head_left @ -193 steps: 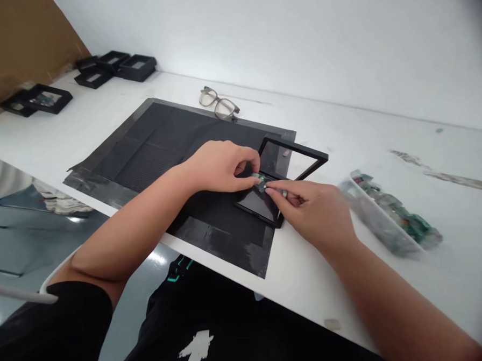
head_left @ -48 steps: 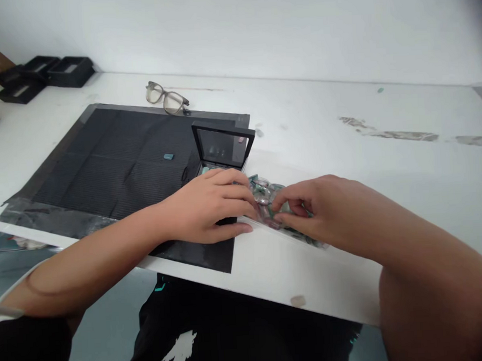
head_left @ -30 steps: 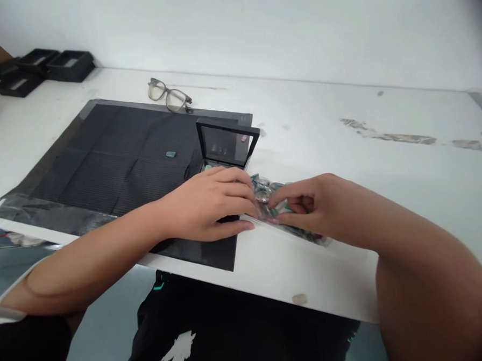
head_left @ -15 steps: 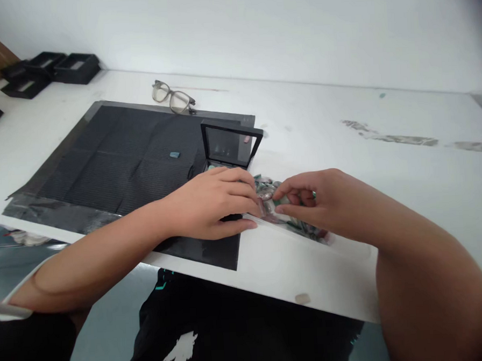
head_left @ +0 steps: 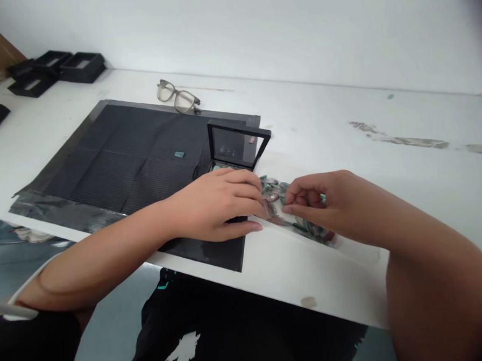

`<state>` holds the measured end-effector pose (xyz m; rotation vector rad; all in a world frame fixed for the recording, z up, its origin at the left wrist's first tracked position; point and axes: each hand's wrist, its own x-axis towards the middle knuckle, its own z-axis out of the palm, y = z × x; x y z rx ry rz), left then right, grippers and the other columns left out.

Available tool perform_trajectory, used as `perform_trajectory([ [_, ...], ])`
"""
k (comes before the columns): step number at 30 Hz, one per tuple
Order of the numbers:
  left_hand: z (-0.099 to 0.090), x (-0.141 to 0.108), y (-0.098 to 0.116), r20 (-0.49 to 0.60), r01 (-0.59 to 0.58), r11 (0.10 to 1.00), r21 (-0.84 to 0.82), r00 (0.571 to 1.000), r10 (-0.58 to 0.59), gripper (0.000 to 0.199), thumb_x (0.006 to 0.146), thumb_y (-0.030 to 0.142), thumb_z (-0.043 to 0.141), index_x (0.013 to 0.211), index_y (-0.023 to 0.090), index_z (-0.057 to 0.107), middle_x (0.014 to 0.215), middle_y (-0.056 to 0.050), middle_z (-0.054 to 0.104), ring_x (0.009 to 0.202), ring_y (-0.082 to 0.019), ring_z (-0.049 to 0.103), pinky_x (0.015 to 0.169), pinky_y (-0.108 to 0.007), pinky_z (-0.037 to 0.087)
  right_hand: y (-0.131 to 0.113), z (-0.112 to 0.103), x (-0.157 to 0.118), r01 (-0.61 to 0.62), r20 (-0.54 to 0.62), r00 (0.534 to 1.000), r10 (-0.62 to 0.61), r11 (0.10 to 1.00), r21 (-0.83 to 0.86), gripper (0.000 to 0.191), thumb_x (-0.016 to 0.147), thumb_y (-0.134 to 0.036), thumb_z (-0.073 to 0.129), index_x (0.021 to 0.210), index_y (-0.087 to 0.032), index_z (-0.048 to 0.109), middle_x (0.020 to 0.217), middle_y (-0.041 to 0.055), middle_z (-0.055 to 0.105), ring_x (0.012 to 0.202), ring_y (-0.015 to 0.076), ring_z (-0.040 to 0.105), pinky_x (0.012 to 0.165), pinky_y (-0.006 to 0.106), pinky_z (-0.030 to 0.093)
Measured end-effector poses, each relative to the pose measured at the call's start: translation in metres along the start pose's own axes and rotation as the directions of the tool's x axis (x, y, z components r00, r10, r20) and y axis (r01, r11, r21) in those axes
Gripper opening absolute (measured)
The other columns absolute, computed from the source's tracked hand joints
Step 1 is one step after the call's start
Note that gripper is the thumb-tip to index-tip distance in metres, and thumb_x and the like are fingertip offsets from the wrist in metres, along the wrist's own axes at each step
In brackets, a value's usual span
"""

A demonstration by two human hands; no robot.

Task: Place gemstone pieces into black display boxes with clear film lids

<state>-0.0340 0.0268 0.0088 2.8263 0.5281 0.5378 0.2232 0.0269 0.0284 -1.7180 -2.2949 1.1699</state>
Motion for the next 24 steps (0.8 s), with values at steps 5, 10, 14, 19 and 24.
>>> perform_trajectory([
  [5,0.000,-0.001,0.000,0.002,-0.005,1.000,0.005,1.000,0.005,0.026,0.100,0.038,0.054,0.109,0.021,0.071,0.109,-0.003,0.076,0.121,-0.023,0.062,0.103,-0.035,0.047,0.006,-0.004,-0.001,0.045,0.014,0.999,-0.046,0.996,0.077,0.028,0.086,-0.051,0.069,0.083,-0.023,0.069,0.057,-0.0033,0.059,0.041,0.0116,0.052,0.042,0.025,0.047],
  [10,-0.001,-0.001,0.000,0.000,-0.005,1.000,-0.010,1.000,0.005,0.025,0.100,0.037,0.053,0.109,0.021,0.071,0.110,-0.003,0.076,0.120,-0.022,0.062,0.102,-0.034,0.047,0.006,-0.010,-0.006,0.126,-0.039,0.992,-0.121,0.963,0.239,0.029,0.084,-0.051,0.075,0.087,-0.023,0.067,0.064,-0.0020,0.063,0.047,0.0114,0.056,0.045,0.024,0.049],
  [14,-0.001,-0.002,0.001,-0.006,-0.006,1.000,0.016,1.000,0.006,0.025,0.100,0.039,0.053,0.108,0.022,0.071,0.114,-0.003,0.076,0.119,-0.020,0.063,0.101,-0.033,0.045,0.000,-0.012,-0.013,0.214,-0.072,0.976,-0.204,0.866,0.453,0.026,0.088,-0.047,0.074,0.087,-0.023,0.065,0.063,-0.0025,0.058,0.051,0.0098,0.051,0.044,0.021,0.046],
  [19,-0.003,-0.001,0.003,-0.110,-0.021,0.995,0.098,0.993,0.032,0.025,0.100,0.040,0.055,0.109,0.024,0.071,0.116,0.000,0.076,0.115,-0.019,0.065,0.100,-0.033,0.045,-0.008,-0.012,-0.018,0.263,-0.060,0.950,-0.305,0.686,0.678,0.026,0.096,-0.050,0.064,0.088,-0.026,0.063,0.059,-0.0057,0.043,0.049,0.0076,0.036,0.042,0.019,0.038],
  [24,-0.003,0.003,0.007,-0.290,-0.060,0.998,-0.034,0.956,0.048,0.035,0.090,0.054,0.067,0.106,0.023,0.072,0.105,-0.002,0.079,0.107,-0.020,0.069,0.096,-0.034,0.051,-0.014,-0.005,-0.017,0.232,-0.019,0.952,-0.307,0.678,0.698,0.026,0.097,-0.052,0.060,0.089,-0.027,0.061,0.060,-0.0051,0.045,0.049,0.0088,0.036,0.042,0.021,0.036],
])
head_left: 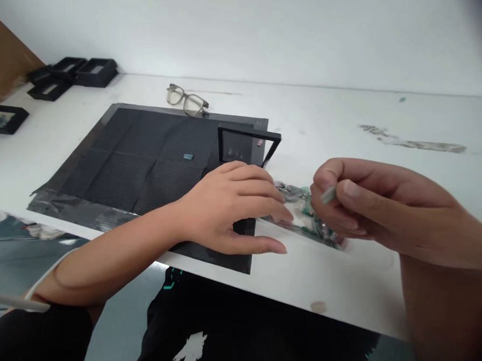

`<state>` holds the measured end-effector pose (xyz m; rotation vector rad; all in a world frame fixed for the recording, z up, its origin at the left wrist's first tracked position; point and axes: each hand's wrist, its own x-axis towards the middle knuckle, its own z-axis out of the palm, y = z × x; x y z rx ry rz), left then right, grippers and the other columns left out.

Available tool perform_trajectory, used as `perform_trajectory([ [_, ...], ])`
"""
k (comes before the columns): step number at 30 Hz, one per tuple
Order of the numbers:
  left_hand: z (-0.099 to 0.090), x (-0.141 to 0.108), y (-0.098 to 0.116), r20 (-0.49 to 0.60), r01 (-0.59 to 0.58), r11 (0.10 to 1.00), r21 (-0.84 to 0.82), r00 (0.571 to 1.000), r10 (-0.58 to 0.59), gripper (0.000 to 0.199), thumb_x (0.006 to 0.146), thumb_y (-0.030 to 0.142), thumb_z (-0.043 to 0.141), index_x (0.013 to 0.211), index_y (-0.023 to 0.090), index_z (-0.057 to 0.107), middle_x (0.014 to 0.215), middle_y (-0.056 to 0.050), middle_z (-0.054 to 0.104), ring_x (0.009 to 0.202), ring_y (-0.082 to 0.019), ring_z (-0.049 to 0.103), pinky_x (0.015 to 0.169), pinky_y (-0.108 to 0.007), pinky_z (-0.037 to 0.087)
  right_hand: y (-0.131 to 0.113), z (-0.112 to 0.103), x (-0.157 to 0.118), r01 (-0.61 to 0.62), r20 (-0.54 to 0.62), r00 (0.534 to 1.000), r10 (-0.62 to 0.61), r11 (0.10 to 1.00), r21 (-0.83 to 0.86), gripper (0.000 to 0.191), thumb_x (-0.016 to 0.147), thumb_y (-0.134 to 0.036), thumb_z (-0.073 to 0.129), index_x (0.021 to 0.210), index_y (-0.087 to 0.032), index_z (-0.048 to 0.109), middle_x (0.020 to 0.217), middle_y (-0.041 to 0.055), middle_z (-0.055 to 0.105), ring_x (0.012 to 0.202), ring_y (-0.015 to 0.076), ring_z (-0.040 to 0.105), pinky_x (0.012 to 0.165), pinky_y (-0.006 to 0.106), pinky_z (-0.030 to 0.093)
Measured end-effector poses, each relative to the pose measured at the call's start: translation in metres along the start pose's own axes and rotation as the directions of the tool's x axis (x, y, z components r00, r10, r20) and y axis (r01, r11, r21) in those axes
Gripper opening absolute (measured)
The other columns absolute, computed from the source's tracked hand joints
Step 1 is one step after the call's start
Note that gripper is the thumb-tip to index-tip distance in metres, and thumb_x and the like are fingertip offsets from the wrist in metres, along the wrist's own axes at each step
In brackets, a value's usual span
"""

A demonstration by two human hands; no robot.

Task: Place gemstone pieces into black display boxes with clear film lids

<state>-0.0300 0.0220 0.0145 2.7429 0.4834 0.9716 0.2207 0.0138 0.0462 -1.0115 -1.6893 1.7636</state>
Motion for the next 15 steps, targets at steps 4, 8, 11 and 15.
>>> perform_trajectory([
  [4,0.006,0.005,0.005,-0.214,-0.002,0.986,-0.169,0.976,-0.034,0.021,0.086,0.037,0.076,0.095,0.018,0.073,0.085,-0.003,0.079,0.085,-0.015,0.073,0.085,-0.029,0.058,0.002,0.006,0.002,-0.001,0.028,1.000,0.003,0.998,-0.057,0.027,0.097,-0.050,0.061,0.087,-0.025,0.061,0.060,-0.0051,0.045,0.049,0.0087,0.036,0.042,0.021,0.033],
  [8,0.010,0.007,0.011,-0.228,0.096,0.891,-0.445,0.949,-0.217,0.012,0.082,0.029,0.081,0.079,0.020,0.074,0.075,-0.001,0.078,0.071,-0.012,0.071,0.079,-0.027,0.059,-0.001,0.012,0.003,0.027,0.033,0.999,-0.022,0.987,-0.160,0.028,0.095,-0.046,0.065,0.081,-0.023,0.060,0.061,-0.0042,0.049,0.051,0.0083,0.039,0.043,0.021,0.033],
  [11,0.012,0.007,0.014,-0.194,0.191,0.798,-0.572,0.913,-0.358,0.020,0.078,0.032,0.084,0.072,0.017,0.072,0.071,-0.003,0.076,0.066,-0.011,0.068,0.066,-0.024,0.056,-0.002,0.015,0.003,0.042,-0.010,0.999,-0.045,0.971,-0.237,0.028,0.093,-0.045,0.068,0.078,-0.023,0.062,0.060,-0.0047,0.047,0.051,0.0084,0.038,0.043,0.021,0.031],
  [15,0.015,0.006,0.016,-0.187,0.227,0.733,-0.642,0.880,-0.437,0.024,0.073,0.031,0.088,0.073,0.015,0.070,0.070,-0.002,0.072,0.066,-0.009,0.065,0.064,-0.021,0.053,0.000,0.018,0.004,0.051,-0.042,0.997,-0.064,0.964,-0.260,0.027,0.090,-0.045,0.071,0.076,-0.023,0.064,0.057,-0.0050,0.045,0.050,0.0091,0.035,0.043,0.022,0.029],
])
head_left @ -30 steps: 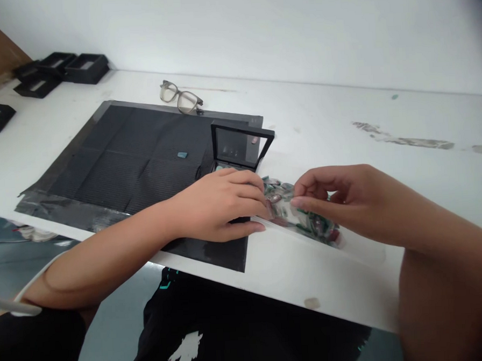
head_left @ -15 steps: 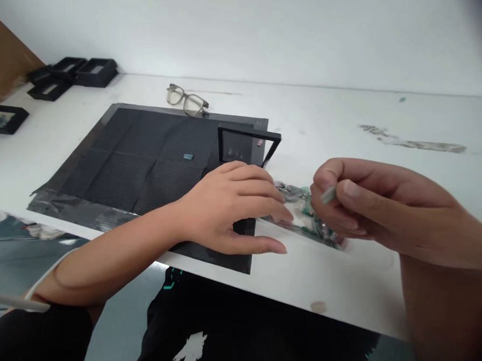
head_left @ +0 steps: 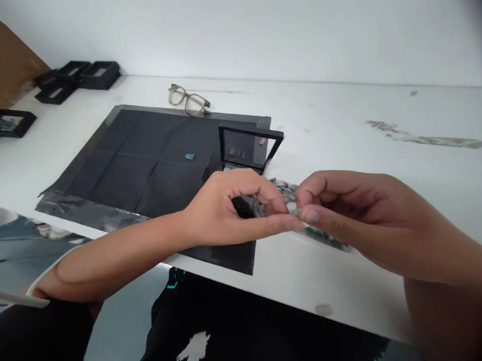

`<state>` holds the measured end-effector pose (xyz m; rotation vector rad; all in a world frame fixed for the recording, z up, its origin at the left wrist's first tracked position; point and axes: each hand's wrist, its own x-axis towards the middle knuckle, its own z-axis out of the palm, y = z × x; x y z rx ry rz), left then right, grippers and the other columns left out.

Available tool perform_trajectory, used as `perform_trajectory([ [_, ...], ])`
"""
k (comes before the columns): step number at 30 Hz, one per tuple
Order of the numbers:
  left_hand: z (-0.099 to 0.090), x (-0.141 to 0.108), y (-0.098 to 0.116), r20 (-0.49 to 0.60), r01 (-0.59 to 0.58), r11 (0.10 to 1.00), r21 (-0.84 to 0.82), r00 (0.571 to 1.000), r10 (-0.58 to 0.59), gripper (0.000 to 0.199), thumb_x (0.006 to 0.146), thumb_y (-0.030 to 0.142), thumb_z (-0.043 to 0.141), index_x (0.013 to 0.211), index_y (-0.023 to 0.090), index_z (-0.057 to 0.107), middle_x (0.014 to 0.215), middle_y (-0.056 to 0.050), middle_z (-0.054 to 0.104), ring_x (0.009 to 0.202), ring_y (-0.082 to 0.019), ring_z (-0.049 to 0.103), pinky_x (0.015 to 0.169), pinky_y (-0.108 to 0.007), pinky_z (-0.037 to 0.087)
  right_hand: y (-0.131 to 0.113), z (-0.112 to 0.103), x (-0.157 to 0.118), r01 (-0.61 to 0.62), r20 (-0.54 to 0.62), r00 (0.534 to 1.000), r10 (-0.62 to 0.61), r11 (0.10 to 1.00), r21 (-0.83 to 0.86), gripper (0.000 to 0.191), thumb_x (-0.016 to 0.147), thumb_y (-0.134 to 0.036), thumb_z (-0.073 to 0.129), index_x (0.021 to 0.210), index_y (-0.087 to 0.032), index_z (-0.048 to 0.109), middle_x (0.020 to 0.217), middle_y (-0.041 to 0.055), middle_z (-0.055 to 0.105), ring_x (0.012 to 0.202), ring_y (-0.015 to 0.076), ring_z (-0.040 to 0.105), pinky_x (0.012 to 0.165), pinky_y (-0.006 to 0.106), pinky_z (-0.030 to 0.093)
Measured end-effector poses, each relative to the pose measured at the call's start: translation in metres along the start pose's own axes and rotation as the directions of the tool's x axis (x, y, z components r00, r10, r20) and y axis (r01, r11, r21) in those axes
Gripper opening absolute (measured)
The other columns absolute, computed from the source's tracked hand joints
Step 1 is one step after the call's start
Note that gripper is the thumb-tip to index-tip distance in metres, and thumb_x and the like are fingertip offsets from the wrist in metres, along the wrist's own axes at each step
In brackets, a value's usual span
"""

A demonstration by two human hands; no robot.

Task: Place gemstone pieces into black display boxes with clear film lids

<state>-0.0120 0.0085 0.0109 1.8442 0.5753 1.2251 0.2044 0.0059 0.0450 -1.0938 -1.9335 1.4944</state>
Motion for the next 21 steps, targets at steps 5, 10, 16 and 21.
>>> perform_trajectory([
  [5,-0.002,-0.002,0.003,0.029,0.078,0.993,-0.087,0.997,-0.076,0.025,0.075,0.027,0.085,0.074,0.015,0.064,0.068,0.001,0.065,0.063,-0.007,0.057,0.061,-0.021,0.049,-0.001,0.000,0.000,0.026,-0.027,0.999,-0.027,0.999,-0.034,0.027,0.091,-0.048,0.070,0.080,-0.024,0.067,0.057,-0.0045,0.047,0.050,0.0091,0.036,0.042,0.022,0.029],
  [10,-0.007,-0.004,0.006,0.089,0.145,0.964,-0.223,0.988,-0.128,0.018,0.093,0.027,0.066,0.083,0.018,0.054,0.070,0.003,0.053,0.061,-0.006,0.046,0.058,-0.023,0.042,0.001,-0.004,-0.003,-0.010,0.024,1.000,0.015,0.985,-0.170,0.034,0.087,-0.052,0.072,0.073,-0.023,0.063,0.059,-0.0034,0.048,0.053,0.0108,0.039,0.044,0.023,0.034],
  [16,-0.007,-0.008,0.008,0.162,0.231,0.912,-0.338,0.969,-0.185,0.015,0.099,0.030,0.057,0.092,0.022,0.046,0.067,0.005,0.048,0.058,-0.007,0.041,0.057,-0.025,0.040,0.008,-0.008,0.002,-0.132,0.019,0.989,0.148,0.927,-0.352,0.037,0.091,-0.060,0.063,0.080,-0.024,0.063,0.059,-0.0032,0.050,0.050,0.0116,0.041,0.042,0.024,0.034],
  [21,-0.007,-0.011,0.009,0.134,0.213,0.918,-0.334,0.975,-0.178,0.020,0.099,0.035,0.055,0.088,0.022,0.045,0.064,0.005,0.046,0.055,-0.007,0.037,0.055,-0.025,0.041,0.017,-0.016,0.003,-0.245,-0.128,0.970,0.209,0.842,-0.481,0.047,0.090,-0.070,0.055,0.085,-0.025,0.064,0.053,-0.0022,0.055,0.041,0.0131,0.047,0.039,0.026,0.034],
])
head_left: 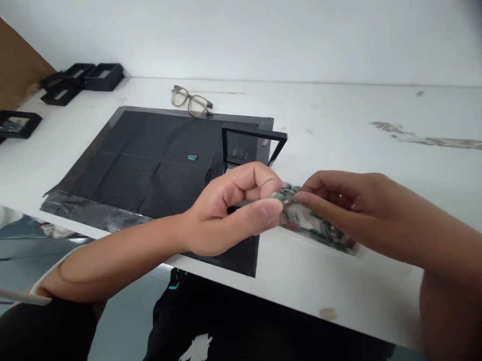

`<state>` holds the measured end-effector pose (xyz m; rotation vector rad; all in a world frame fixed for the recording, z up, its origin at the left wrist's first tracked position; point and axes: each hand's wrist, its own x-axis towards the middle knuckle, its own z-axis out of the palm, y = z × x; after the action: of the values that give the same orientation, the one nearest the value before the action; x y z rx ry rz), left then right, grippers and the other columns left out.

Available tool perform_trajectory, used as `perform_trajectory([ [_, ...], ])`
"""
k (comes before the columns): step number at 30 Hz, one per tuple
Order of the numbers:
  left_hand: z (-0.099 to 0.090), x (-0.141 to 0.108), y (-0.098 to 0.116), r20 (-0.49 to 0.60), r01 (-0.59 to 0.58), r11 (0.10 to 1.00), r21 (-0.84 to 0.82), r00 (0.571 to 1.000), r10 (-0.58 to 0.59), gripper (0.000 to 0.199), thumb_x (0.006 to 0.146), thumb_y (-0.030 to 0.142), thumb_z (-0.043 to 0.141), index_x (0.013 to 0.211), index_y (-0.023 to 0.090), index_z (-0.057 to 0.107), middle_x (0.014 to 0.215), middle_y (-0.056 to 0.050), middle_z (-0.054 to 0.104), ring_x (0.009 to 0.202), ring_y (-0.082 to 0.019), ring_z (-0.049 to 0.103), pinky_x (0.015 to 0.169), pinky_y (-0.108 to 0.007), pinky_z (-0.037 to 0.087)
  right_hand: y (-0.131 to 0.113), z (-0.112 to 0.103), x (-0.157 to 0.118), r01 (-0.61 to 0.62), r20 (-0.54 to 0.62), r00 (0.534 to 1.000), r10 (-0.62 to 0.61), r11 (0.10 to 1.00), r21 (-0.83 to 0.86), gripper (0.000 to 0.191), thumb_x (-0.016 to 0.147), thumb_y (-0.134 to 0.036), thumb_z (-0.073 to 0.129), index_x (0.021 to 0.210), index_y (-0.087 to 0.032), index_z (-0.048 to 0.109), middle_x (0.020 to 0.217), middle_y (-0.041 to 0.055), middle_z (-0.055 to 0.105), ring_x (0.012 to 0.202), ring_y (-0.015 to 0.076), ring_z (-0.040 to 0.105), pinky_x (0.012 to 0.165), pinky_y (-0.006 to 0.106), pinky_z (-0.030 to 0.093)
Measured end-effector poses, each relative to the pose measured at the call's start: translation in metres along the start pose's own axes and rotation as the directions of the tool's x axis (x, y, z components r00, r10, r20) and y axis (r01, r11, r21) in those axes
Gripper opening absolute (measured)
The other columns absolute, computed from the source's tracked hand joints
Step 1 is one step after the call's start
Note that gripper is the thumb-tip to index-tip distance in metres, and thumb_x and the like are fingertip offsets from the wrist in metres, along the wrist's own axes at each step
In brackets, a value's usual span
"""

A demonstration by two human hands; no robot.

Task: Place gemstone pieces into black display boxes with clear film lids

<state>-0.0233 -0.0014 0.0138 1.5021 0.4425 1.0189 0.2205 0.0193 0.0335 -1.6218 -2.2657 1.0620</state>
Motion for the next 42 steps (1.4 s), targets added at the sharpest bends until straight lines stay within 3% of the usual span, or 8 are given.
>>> perform_trajectory([
  [8,-0.002,-0.002,0.002,0.002,-0.085,0.993,0.083,0.996,0.086,0.016,0.095,0.029,0.062,0.087,0.021,0.051,0.066,0.003,0.053,0.053,-0.005,0.044,0.053,-0.023,0.045,0.017,-0.015,0.007,-0.245,-0.221,0.955,0.200,0.947,-0.205,0.052,0.084,-0.078,0.050,0.099,-0.031,0.068,0.075,-0.0004,0.072,0.050,0.0185,0.060,0.049,0.035,0.044],
  [15,0.003,-0.001,0.004,-0.032,-0.170,0.978,0.117,0.984,0.175,0.015,0.088,0.020,0.069,0.080,0.019,0.056,0.060,0.004,0.054,0.053,-0.005,0.051,0.050,-0.020,0.045,0.040,-0.029,0.013,-0.368,-0.582,0.795,0.171,0.899,-0.239,0.037,0.085,-0.058,0.064,0.105,-0.028,0.071,0.097,0.0067,0.075,0.064,0.0200,0.065,0.057,0.037,0.046],
  [19,0.005,0.002,0.005,-0.080,-0.174,0.973,0.153,0.979,0.188,0.015,0.085,0.020,0.073,0.079,0.018,0.060,0.057,0.004,0.055,0.050,-0.004,0.049,0.046,-0.019,0.042,0.023,-0.016,0.011,-0.136,-0.795,0.605,-0.042,0.978,-0.155,0.025,0.086,-0.042,0.069,0.102,-0.024,0.075,0.096,0.0083,0.076,0.071,0.0203,0.068,0.062,0.035,0.050],
  [21,0.006,0.002,0.005,-0.093,-0.161,0.976,0.147,0.980,0.176,0.013,0.083,0.020,0.076,0.079,0.018,0.064,0.055,0.005,0.054,0.048,-0.004,0.048,0.046,-0.019,0.042,0.006,-0.005,0.008,0.025,-0.831,0.544,-0.115,0.992,-0.121,0.026,0.087,-0.038,0.068,0.104,-0.020,0.074,0.095,0.0085,0.074,0.082,0.0237,0.070,0.070,0.038,0.054],
  [25,0.006,0.003,0.005,-0.080,-0.114,0.986,0.122,0.989,0.124,0.009,0.082,0.022,0.079,0.079,0.018,0.071,0.052,0.006,0.052,0.048,-0.005,0.048,0.048,-0.021,0.042,-0.019,0.016,0.001,0.401,-0.743,0.570,-0.351,0.908,-0.121,0.016,0.084,-0.027,0.075,0.100,-0.025,0.072,0.086,0.0047,0.070,0.078,0.0219,0.065,0.070,0.040,0.051],
  [29,0.002,0.005,0.004,-0.113,-0.049,0.994,0.099,0.992,0.060,0.017,0.079,0.030,0.082,0.074,0.018,0.072,0.053,0.004,0.055,0.049,-0.006,0.048,0.048,-0.021,0.043,-0.024,0.027,-0.005,0.657,-0.610,0.558,-0.563,0.749,-0.090,0.044,0.077,-0.010,0.080,0.113,-0.034,0.071,0.086,0.0004,0.069,0.073,0.0207,0.062,0.062,0.039,0.049],
  [34,-0.002,0.008,0.002,-0.129,0.022,1.000,0.008,0.991,-0.021,0.027,0.075,0.037,0.086,0.071,0.016,0.070,0.049,0.007,0.049,0.046,-0.004,0.044,0.047,-0.019,0.042,-0.025,0.026,-0.010,0.659,-0.511,0.631,-0.584,0.751,-0.045,0.042,0.084,-0.017,0.077,0.118,-0.040,0.069,0.090,-0.0007,0.070,0.073,0.0189,0.064,0.061,0.037,0.052],
  [42,0.000,0.009,0.001,-0.092,0.026,0.993,-0.117,0.995,-0.037,0.021,0.076,0.029,0.086,0.073,0.014,0.070,0.048,0.008,0.047,0.045,-0.002,0.040,0.048,-0.016,0.040,-0.032,0.028,-0.009,0.679,-0.540,0.550,-0.637,0.718,-0.155,0.037,0.085,-0.013,0.077,0.114,-0.036,0.071,0.082,-0.0027,0.070,0.062,0.0138,0.062,0.054,0.031,0.052],
])
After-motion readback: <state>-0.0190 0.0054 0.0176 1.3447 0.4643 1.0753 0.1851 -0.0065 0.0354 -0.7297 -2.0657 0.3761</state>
